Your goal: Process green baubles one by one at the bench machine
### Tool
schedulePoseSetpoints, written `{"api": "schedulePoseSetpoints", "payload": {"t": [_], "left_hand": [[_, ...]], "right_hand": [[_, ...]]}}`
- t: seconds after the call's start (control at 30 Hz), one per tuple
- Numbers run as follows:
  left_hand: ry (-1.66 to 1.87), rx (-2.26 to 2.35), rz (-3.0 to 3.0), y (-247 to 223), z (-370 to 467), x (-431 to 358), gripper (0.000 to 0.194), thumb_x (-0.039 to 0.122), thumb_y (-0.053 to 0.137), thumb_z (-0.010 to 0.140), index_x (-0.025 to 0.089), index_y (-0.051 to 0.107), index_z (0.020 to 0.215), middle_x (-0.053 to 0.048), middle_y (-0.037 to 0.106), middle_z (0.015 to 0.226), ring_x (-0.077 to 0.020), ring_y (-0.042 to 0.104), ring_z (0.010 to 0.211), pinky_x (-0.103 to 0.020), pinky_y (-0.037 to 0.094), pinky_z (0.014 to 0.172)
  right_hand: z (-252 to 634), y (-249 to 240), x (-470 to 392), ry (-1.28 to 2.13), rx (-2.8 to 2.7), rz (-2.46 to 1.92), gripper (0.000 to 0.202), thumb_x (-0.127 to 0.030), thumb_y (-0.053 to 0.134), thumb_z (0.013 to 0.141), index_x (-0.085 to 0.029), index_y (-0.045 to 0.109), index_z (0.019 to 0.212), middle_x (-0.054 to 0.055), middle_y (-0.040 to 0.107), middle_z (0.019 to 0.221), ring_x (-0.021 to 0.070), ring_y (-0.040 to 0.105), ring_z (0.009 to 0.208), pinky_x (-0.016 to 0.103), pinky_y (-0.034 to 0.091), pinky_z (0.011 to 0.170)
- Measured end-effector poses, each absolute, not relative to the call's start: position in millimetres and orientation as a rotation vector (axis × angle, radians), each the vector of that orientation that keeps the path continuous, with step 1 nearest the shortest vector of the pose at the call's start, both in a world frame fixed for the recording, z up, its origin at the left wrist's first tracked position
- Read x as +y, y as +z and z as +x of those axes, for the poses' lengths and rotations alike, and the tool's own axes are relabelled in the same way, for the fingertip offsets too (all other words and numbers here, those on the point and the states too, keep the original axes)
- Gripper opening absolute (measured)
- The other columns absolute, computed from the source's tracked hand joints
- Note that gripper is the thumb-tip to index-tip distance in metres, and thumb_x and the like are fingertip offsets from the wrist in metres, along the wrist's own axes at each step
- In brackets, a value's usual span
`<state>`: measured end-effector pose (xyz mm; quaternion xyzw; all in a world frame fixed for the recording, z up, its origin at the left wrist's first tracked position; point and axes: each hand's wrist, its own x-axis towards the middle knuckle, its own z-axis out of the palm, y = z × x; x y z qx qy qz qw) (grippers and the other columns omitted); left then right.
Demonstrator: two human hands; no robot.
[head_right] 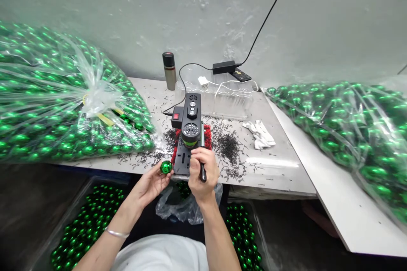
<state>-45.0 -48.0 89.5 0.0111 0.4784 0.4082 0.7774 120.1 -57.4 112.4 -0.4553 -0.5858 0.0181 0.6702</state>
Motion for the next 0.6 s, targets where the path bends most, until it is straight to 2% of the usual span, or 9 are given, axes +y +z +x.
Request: {"api": "schedulePoseSetpoints", "payload": {"t": [0.1,0.23,0.33,0.47,0.6], "left_hand": [[0.878,1.023,-0.022,97.9,-39.1,-55.1,0.036,0.022,0.047,0.105,0.008,0.067,0.078,-0.011,0.072,0.071,-0.0103,0.068,0.056,-0.016,0.058,0.054],[0.871,0.988,-0.041,99.8,-36.2,-59.2,0.035,0.022,0.047,0.105,0.007,0.067,0.081,-0.012,0.072,0.071,-0.012,0.07,0.059,-0.016,0.058,0.055],[0.85,0.958,-0.036,96.2,-38.1,-63.0,0.035,0.026,0.048,0.105,0.006,0.068,0.084,-0.012,0.073,0.072,-0.0112,0.068,0.056,-0.017,0.057,0.054],[0.827,0.949,0.021,88.8,-37.3,-73.8,0.034,0.03,0.051,0.104,0.009,0.07,0.085,-0.01,0.074,0.072,-0.0108,0.066,0.053,-0.019,0.055,0.054],[0.831,0.946,0.108,77.5,-29.4,-91.0,0.023,0.029,0.063,0.098,0.012,0.071,0.084,-0.006,0.075,0.072,-0.0138,0.072,0.065,-0.021,0.057,0.064]], "right_hand": [[120.0,114.9,-54.7,0.051,-1.276,-1.019,0.012,-0.026,0.054,0.097,-0.023,0.06,0.107,0.007,0.067,0.102,0.0182,0.068,0.086,0.032,0.058,0.066],[114.7,109.3,-61.8,0.058,-1.223,-1.051,0.036,-0.026,0.06,0.094,-0.024,0.053,0.129,0.014,0.062,0.126,0.0168,0.068,0.089,0.026,0.057,0.06],[106.6,98.3,-76.4,0.147,-1.138,-1.158,0.051,-0.027,0.061,0.094,-0.025,0.045,0.142,0.017,0.057,0.136,0.0129,0.067,0.083,0.027,0.061,0.066],[95.3,74.8,-99.9,0.413,-1.164,-1.308,0.042,-0.031,0.059,0.095,-0.02,0.055,0.135,0.014,0.067,0.124,0.0148,0.071,0.088,0.027,0.063,0.07],[88.4,49.0,-122.0,0.597,-1.329,-1.36,0.036,-0.036,0.059,0.094,-0.019,0.065,0.125,0.013,0.073,0.121,0.02,0.072,0.104,0.032,0.063,0.086]]}}
